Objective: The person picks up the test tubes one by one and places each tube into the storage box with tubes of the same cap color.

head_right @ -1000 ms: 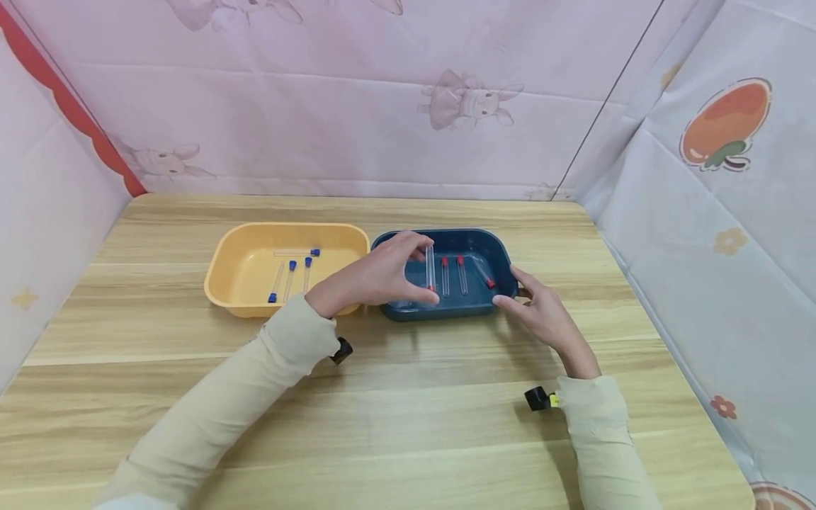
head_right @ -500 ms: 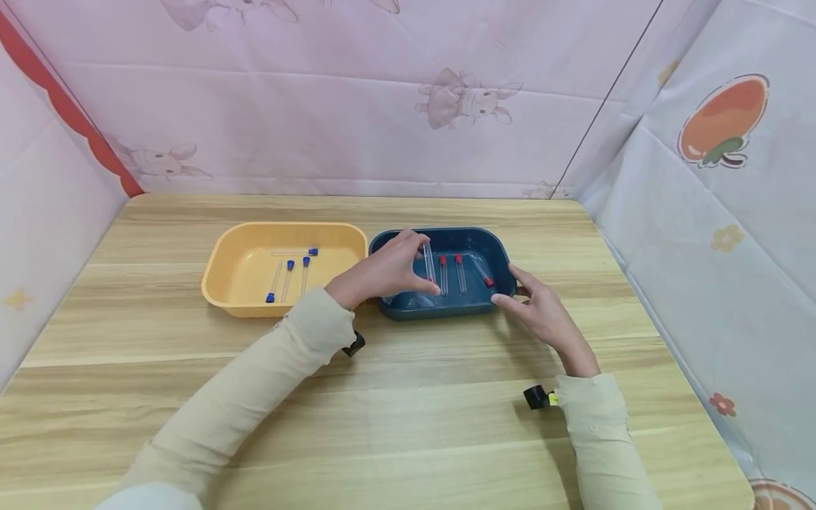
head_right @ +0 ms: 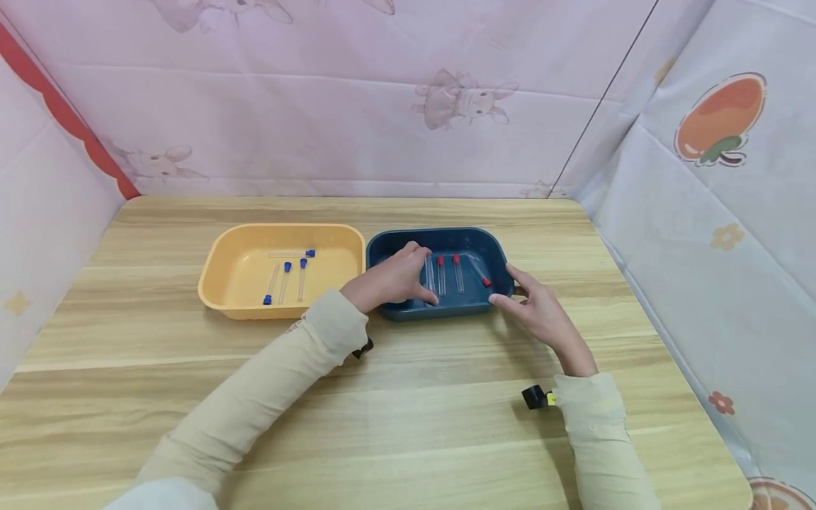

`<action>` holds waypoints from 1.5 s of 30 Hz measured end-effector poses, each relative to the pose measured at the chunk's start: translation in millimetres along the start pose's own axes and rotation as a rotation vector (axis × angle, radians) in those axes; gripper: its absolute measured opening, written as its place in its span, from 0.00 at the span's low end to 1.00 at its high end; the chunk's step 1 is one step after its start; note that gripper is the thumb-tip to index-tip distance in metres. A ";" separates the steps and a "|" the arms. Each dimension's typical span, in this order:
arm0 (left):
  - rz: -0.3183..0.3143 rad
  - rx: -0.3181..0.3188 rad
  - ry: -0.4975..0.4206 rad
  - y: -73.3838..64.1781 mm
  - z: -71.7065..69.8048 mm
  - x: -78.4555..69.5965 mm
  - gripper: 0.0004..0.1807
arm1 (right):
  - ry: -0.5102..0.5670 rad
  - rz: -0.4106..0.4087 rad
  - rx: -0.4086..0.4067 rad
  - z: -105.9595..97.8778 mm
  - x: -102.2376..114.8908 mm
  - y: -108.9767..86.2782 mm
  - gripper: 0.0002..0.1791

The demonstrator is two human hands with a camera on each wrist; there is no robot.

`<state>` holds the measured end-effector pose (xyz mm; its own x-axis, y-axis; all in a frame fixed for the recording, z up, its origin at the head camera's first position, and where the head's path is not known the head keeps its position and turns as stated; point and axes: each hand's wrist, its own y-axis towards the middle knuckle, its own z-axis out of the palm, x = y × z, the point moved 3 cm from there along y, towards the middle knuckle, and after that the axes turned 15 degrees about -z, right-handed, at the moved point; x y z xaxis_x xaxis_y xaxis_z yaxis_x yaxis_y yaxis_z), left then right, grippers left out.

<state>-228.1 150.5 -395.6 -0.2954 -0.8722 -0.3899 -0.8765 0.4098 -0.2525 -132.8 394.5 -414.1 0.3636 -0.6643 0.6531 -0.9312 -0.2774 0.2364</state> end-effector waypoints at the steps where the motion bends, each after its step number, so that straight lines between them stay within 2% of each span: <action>1: -0.006 -0.003 0.002 0.8 0.9 0.2 0.51 | 0.001 0.001 0.001 0.0 0.0 0.1 0.42; 9: -0.019 -0.024 0.020 9.1 7.7 1.0 0.50 | 0.004 0.006 0.004 -0.2 0.2 -0.2 0.42; 16: -0.030 -0.037 0.028 10.2 11.9 2.7 0.45 | 0.001 0.000 0.005 0.4 -0.1 -0.3 0.42; 22: -0.052 -0.051 0.068 14.5 14.4 4.3 0.46 | 0.002 -0.007 0.006 0.9 -1.2 -0.1 0.42; 31: -0.071 -0.039 0.073 19.1 14.3 6.7 0.44 | 0.008 -0.004 0.011 0.6 -0.2 0.6 0.42; 45: -0.065 -0.060 0.151 24.3 16.8 6.3 0.43 | 0.007 0.004 0.013 0.5 -1.3 1.6 0.42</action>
<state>-244.9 159.5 -419.1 -0.2870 -0.9285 -0.2355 -0.9154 0.3383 -0.2183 -134.7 394.6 -414.9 0.3595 -0.6608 0.6588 -0.9323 -0.2838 0.2241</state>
